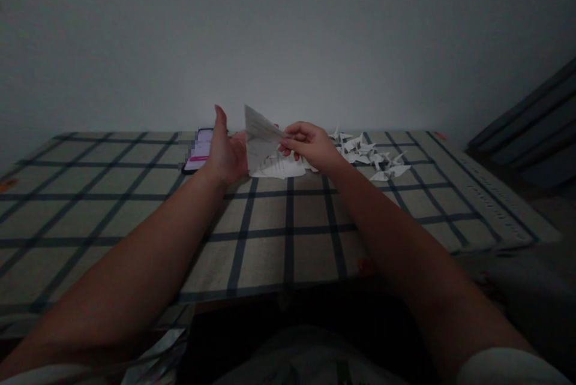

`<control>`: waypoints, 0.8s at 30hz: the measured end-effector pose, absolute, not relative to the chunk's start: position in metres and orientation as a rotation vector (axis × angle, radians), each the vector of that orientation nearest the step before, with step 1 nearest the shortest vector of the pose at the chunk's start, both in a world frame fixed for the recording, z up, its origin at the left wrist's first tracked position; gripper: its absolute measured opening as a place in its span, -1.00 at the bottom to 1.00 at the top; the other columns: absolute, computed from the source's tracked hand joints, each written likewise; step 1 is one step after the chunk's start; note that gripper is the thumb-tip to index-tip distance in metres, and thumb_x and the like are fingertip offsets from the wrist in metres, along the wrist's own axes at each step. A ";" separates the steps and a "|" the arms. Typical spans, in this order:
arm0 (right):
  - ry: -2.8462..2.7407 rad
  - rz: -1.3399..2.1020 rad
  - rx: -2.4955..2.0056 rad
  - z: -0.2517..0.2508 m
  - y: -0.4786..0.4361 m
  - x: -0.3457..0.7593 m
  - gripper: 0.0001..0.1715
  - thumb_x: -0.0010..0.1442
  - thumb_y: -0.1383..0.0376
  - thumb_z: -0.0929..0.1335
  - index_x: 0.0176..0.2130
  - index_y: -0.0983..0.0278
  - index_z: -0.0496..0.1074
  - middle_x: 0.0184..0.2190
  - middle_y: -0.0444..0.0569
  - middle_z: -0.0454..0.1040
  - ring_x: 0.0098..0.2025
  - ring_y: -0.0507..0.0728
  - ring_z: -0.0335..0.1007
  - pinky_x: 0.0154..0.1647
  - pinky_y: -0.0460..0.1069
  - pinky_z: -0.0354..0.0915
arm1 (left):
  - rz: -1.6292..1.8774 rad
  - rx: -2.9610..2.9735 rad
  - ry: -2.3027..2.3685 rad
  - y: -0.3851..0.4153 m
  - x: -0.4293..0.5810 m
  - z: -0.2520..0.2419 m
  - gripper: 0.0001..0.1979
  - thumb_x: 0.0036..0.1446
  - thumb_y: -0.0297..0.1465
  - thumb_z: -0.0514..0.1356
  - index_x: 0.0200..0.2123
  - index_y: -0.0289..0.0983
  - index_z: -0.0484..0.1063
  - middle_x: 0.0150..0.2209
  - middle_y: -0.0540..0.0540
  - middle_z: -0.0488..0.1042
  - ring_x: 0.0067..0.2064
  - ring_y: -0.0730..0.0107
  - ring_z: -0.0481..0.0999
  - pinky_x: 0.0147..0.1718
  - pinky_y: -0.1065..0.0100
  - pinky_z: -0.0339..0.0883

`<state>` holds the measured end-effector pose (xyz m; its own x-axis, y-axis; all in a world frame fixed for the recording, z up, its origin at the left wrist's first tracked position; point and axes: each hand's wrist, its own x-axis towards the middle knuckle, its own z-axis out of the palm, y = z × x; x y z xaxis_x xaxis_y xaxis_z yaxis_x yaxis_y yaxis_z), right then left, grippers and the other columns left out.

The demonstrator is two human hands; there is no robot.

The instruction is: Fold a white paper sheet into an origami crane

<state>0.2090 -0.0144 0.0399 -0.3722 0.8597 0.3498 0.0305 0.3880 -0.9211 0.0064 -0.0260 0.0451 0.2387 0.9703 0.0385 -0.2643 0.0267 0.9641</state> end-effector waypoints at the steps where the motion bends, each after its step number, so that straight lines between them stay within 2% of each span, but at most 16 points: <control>1: -1.710 1.097 -0.772 0.041 -0.014 0.210 -0.79 0.14 0.19 0.45 -0.20 0.20 0.47 -0.35 -0.11 0.53 -0.32 0.04 0.42 -0.37 -0.08 0.27 | 1.078 1.113 0.794 -0.026 0.006 0.047 0.02 0.02 0.47 -0.07 -0.09 -0.34 0.61 -0.15 -0.33 0.65 0.01 -0.13 0.64 -0.09 0.03 0.56; 2: -1.716 1.078 -0.760 0.041 -0.014 0.211 -0.83 0.13 0.24 0.43 -0.22 0.20 0.48 -0.34 -0.12 0.52 -0.30 0.04 0.43 -0.34 -0.08 0.28 | 0.990 1.113 0.769 -0.026 0.006 0.047 0.00 -0.01 0.46 -0.01 -0.12 -0.36 0.62 -0.15 -0.35 0.66 -0.06 -0.09 0.65 -0.12 0.07 0.56; 3: -1.729 1.056 -0.757 0.041 -0.014 0.212 -0.86 0.12 0.28 0.41 -0.23 0.20 0.49 -0.33 -0.12 0.52 -0.29 0.05 0.43 -0.32 -0.08 0.29 | 0.930 1.126 0.807 -0.026 0.007 0.046 -0.11 -0.04 0.40 0.14 -0.20 -0.34 0.63 -0.21 -0.33 0.66 -0.17 0.00 0.66 -0.22 0.13 0.57; 5: -1.776 1.004 -0.782 0.040 -0.011 0.215 -0.82 0.12 0.32 0.38 -0.22 0.21 0.53 -0.29 -0.10 0.53 -0.27 0.06 0.41 -0.28 -0.06 0.30 | 0.944 1.195 0.917 -0.024 0.009 0.042 -0.49 -0.15 0.04 0.49 -0.32 -0.28 0.62 -0.32 -0.18 0.66 -0.36 0.26 0.60 -0.38 0.32 0.49; 6: -1.800 0.975 -0.804 0.039 -0.009 0.216 -0.80 0.12 0.32 0.37 -0.21 0.21 0.55 -0.27 -0.09 0.53 -0.25 0.06 0.41 -0.26 -0.06 0.31 | 0.910 1.234 0.930 -0.024 0.010 0.041 -0.58 -0.18 -0.11 0.54 -0.34 -0.28 0.62 -0.33 -0.16 0.66 -0.38 0.31 0.58 -0.37 0.35 0.48; 8: -1.804 0.926 -0.843 0.038 -0.006 0.217 -0.79 0.14 0.32 0.37 -0.20 0.21 0.58 -0.23 -0.07 0.55 -0.22 0.07 0.40 -0.21 -0.04 0.31 | 0.900 1.281 0.963 -0.025 0.012 0.039 -0.67 -0.15 -0.22 0.53 -0.36 -0.29 0.62 -0.37 -0.15 0.65 -0.39 0.31 0.58 -0.36 0.34 0.48; 12: -1.626 0.987 -0.874 0.041 -0.007 0.215 -0.75 0.23 0.17 0.40 -0.10 0.17 0.57 -0.22 -0.08 0.53 -0.19 0.07 0.42 -0.21 -0.05 0.32 | 1.036 1.294 0.986 -0.026 0.012 0.038 -0.67 -0.14 -0.21 0.53 -0.35 -0.30 0.64 -0.38 -0.14 0.65 -0.38 0.29 0.60 -0.32 0.30 0.52; 15: -1.571 1.065 -0.936 0.046 -0.011 0.214 -0.70 0.23 0.07 0.43 -0.14 0.20 0.57 -0.31 -0.09 0.51 -0.23 0.08 0.42 -0.27 -0.06 0.32 | 1.118 1.326 1.022 -0.023 0.010 0.035 -0.63 -0.16 -0.17 0.54 -0.34 -0.29 0.66 -0.37 -0.14 0.66 -0.41 0.31 0.59 -0.38 0.34 0.49; 21: -1.668 0.972 -0.912 0.045 -0.008 0.217 -0.85 0.12 0.22 0.49 -0.30 0.25 0.55 -0.29 -0.06 0.58 -0.19 0.08 0.48 -0.08 -0.01 0.37 | 1.052 1.517 1.179 -0.017 0.004 0.030 -0.60 -0.14 -0.11 0.52 -0.30 -0.27 0.69 -0.32 -0.17 0.68 -0.38 0.28 0.58 -0.37 0.33 0.45; 24: -1.737 1.001 -0.913 0.040 -0.006 0.218 -0.84 0.11 0.22 0.49 -0.32 0.26 0.55 -0.34 -0.07 0.57 -0.24 0.08 0.47 -0.12 0.00 0.36 | 1.012 1.533 1.164 -0.018 0.004 0.034 -0.59 -0.13 -0.10 0.51 -0.26 -0.25 0.70 -0.30 -0.17 0.68 -0.33 0.24 0.60 -0.31 0.29 0.49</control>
